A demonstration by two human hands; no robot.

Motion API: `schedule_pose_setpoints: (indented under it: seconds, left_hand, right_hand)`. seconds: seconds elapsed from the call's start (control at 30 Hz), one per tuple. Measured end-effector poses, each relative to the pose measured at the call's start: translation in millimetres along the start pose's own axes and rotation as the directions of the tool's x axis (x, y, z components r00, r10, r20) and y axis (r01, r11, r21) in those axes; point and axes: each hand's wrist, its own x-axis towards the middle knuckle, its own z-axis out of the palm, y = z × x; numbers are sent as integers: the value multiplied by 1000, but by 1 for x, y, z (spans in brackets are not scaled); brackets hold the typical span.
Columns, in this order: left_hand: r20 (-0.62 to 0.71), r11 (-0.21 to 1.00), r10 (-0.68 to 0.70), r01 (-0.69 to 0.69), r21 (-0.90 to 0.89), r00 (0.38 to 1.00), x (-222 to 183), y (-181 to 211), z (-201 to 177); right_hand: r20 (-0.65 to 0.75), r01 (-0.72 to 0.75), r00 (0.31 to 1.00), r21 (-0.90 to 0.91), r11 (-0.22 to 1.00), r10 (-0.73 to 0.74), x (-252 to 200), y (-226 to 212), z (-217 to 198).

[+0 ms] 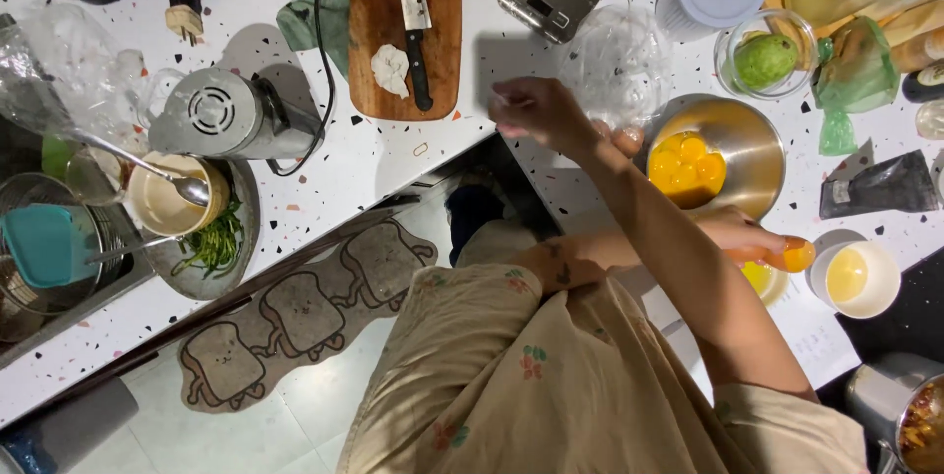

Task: Cracking multiple eggs into a bowl on a kitchen counter

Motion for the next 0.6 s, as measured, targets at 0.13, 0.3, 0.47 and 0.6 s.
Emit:
schedule_pose_setpoints:
  seconds: [0.13,0.3,0.47,0.6]
  left_hand:
    - [-7,995,72,-72,-66,997,9,-2,-15]
    - [16,983,107,-103,-150,994,21,-32,-16]
    - [102,974,115,-92,-209,988,41,-72,8]
    - [42,982,-183,185,-29,982,52,-76,23]
  right_hand:
    - [334,18,936,266,964,-110,30,-30,-6]
    - [95,313,947,-54,948,-307,-32,-37,-78]
    - [-565,-32,824,-130,991,-48,-188,13,-181]
    - [-878,-96,438,166,981,191,-317,128,-215]
